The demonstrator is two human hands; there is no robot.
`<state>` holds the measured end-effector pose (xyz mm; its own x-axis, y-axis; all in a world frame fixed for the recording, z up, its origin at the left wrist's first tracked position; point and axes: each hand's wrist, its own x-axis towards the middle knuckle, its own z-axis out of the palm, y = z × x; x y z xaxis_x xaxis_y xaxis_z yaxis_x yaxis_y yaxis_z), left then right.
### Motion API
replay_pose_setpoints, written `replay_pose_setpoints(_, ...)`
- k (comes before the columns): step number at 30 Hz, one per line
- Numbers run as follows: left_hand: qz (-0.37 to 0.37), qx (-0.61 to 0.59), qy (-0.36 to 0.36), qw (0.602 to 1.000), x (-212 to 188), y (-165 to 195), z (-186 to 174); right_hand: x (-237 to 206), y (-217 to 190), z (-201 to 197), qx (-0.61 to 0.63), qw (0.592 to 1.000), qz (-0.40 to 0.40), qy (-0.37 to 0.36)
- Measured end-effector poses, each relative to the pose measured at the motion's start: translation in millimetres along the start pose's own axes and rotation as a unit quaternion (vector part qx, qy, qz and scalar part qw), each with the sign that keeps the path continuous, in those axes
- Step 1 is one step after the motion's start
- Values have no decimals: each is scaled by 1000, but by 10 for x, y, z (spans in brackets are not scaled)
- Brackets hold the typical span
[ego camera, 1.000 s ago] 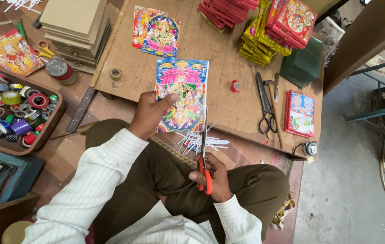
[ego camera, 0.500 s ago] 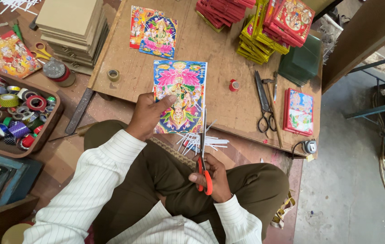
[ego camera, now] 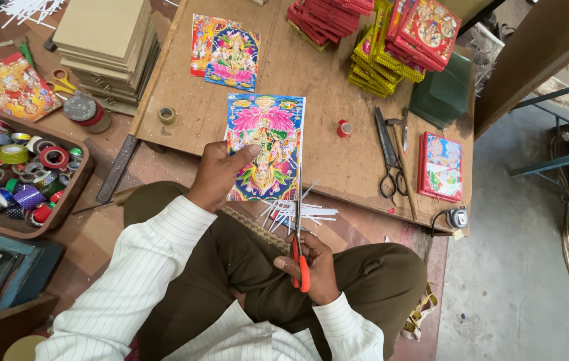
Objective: The person sits on the floor at a low workbench and trims the edges of colorful printed religious poster cards with orange-handled scissors. They cut along a card, place the finished card on a stack, take the next card, and continue trimming one card at a time.
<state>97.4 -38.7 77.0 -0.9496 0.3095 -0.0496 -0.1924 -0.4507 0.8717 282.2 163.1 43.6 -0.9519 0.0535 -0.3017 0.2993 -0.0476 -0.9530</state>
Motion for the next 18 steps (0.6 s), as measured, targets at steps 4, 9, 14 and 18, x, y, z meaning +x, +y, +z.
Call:
replay_pose_setpoints(4, -6, 4, 2, 1000, 3, -13, 1, 0, 62, -1, 3, 1000, -16, 10)
replay_pose_setpoints(9, -10, -2, 1, 1000, 19, -28, 19, 4, 150, 7, -9, 999, -16, 36)
replay_pose_setpoints(14, -22, -1, 0, 1000, 32, -48, 0, -4, 143, 29, 11, 999, -21, 38)
replay_pose_setpoints(18, -30, 4, 2, 1000, 38, -70, -2, -5, 35, -6, 46, 999, -2, -13)
